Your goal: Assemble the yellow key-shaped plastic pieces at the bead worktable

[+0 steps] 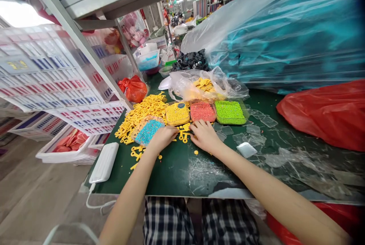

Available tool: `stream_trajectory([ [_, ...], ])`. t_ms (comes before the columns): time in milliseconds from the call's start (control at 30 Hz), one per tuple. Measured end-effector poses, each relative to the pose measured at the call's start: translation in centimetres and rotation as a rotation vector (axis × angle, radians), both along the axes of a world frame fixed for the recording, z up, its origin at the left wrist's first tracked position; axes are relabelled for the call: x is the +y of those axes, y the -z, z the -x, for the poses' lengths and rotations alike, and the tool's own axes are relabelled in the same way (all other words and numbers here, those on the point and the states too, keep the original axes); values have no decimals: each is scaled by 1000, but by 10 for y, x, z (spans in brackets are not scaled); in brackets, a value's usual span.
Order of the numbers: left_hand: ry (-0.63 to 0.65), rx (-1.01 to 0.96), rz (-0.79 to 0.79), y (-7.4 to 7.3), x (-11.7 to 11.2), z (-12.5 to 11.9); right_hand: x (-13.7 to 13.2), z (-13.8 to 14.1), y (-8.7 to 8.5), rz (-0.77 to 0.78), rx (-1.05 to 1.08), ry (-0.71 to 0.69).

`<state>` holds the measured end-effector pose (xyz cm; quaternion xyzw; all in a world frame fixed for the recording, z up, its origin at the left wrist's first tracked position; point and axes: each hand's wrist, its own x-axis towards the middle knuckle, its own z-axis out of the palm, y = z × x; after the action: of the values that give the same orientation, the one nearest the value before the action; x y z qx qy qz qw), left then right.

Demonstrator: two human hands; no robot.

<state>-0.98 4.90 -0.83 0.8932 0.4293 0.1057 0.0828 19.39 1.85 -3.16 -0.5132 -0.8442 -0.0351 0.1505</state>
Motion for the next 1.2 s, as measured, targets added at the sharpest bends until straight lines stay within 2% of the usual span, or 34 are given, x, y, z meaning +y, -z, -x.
stream_trajectory([
  [100,-54,-19,-50,-1,-10,6,-1,2,2,17,18,-153],
  [167,-47,-97,-68,-1,-21,10,0,2,2,39,25,-219],
  [300,42,-302,45,3,-43,11,1,1,3,36,23,-213],
  [433,17,-419,97,6,-54,10,1,1,5,37,0,-208],
  [633,-71,-418,-19,6,-54,13,1,3,6,60,48,-196],
  [900,-117,-446,80,12,-53,10,-2,9,4,102,126,-132],
  [1033,-149,-508,96,18,-53,8,-10,15,2,92,209,-157],
  [1200,-180,-516,97,21,-53,5,-12,16,1,160,322,-206],
])
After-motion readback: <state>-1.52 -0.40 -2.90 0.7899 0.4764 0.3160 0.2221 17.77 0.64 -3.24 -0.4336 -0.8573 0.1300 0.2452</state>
